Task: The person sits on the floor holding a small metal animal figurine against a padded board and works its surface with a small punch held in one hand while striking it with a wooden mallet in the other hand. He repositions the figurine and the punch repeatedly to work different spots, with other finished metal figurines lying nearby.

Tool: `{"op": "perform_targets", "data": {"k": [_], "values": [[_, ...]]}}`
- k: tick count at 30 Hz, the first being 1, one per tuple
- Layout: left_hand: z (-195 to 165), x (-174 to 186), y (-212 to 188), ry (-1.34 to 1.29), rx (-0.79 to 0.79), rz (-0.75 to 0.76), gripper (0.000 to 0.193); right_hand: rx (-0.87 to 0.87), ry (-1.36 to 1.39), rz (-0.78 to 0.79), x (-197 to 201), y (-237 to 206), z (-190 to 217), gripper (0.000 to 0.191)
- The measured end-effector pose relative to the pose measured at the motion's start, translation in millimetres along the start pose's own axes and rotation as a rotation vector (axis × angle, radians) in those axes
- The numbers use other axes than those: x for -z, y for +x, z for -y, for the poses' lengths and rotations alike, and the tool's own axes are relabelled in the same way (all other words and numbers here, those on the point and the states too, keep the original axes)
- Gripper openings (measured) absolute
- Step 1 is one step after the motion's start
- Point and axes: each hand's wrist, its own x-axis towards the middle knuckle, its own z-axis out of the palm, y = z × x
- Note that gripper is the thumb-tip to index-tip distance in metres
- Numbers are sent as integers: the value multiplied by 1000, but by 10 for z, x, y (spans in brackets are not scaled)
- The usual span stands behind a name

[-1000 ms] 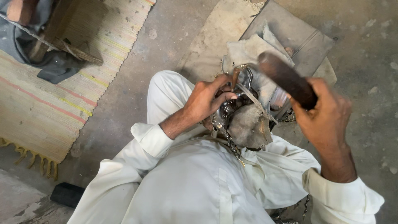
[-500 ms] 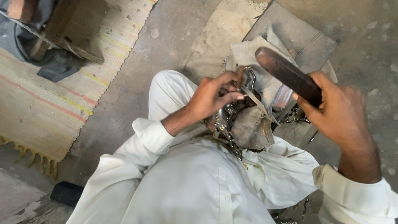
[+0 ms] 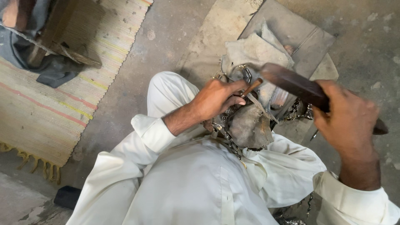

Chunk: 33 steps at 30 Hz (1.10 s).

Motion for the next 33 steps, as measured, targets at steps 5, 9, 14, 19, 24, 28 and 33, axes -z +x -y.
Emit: {"op": "perform_targets", "data": {"k": [5, 9, 14, 19, 24, 28, 33], "values": [[14, 6, 219, 56, -12, 127, 38, -97, -162, 133, -52, -41, -75, 52], [28, 15, 299, 123, -30, 229, 45, -349, 80, 299, -237, -227, -219, 37], [-13, 1, 321, 118, -78, 282, 42, -434, 755, 26, -607, -488, -404, 40], [-10, 16, 297, 119, -55, 284, 43, -418, 1035, -196, -727, -634, -425, 33], [-10, -31, 328, 173, -138, 315, 41, -394, 355, 27, -548, -700, -163, 36], [-23, -54, 350, 210, -138, 358, 43, -401, 338, 114, -548, -656, -4, 41], [19, 47, 195, 41, -41, 217, 31, -294, 126, 218, -593, -641, -80, 37]]}}
